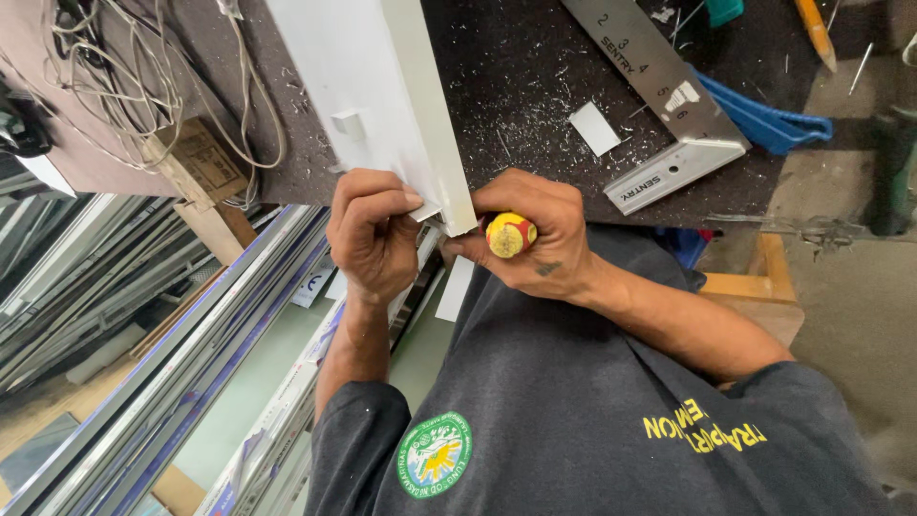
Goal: The person assembles a white window frame by attaching metal brackets to its corners. They use a screwdriver to tighten screws and a power drill to secure the brackets. The person also uses a pencil to mark positions on the frame.
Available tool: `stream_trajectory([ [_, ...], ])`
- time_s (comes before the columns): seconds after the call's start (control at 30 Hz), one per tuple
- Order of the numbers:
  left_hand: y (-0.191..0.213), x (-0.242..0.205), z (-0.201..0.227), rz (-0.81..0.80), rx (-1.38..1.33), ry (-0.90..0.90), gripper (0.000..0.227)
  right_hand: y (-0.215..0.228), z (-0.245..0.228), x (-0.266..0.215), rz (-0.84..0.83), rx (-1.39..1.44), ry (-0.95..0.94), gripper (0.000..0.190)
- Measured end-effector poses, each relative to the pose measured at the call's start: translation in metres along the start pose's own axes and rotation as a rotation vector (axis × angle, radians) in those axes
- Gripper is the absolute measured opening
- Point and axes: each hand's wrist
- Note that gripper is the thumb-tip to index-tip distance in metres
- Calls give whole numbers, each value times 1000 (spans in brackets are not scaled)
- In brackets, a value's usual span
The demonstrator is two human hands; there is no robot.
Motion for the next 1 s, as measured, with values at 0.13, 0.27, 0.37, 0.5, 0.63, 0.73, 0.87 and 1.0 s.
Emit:
stream_trajectory([
  [0.13, -6, -1, -4, 38, -66, -4, 15, -1, 2, -3, 37, -56, 94, 40],
  [0.27, -8, -1, -2, 101, -117, -34, 19, -13, 5, -9, 79, -24, 119, 44],
  [0.37, -4, -2, 0, 168, -216, -29, 19, -26, 0, -9, 75, 10, 168, 48],
  [0.5, 8, -7, -6, 236, -312, -47, 19, -40, -3, -4, 7, -6, 230, 54],
  [0.63, 15, -16, -15, 302, -322, -52, 18, -56, 4, 5, 15, -45, 326, 51],
  [0.73, 24, -23, -24, 349, -333, -56, 16, -68, 8, 8, 4, -75, 378, 49],
  [0.87, 43, -25, -31, 308, -337, -84, 18, -83, 11, 12, -18, -55, 420, 49],
  [1.0, 81, -8, -26, 98, -228, -268, 31, -98, 12, 10, 29, -117, 444, 47],
])
Point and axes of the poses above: each hand's wrist, its own x-axis towards the middle knuckle, its own y-axis out of the back of the hand, z = x × y, and after that the axes turned 3 degrees about y, right-handed
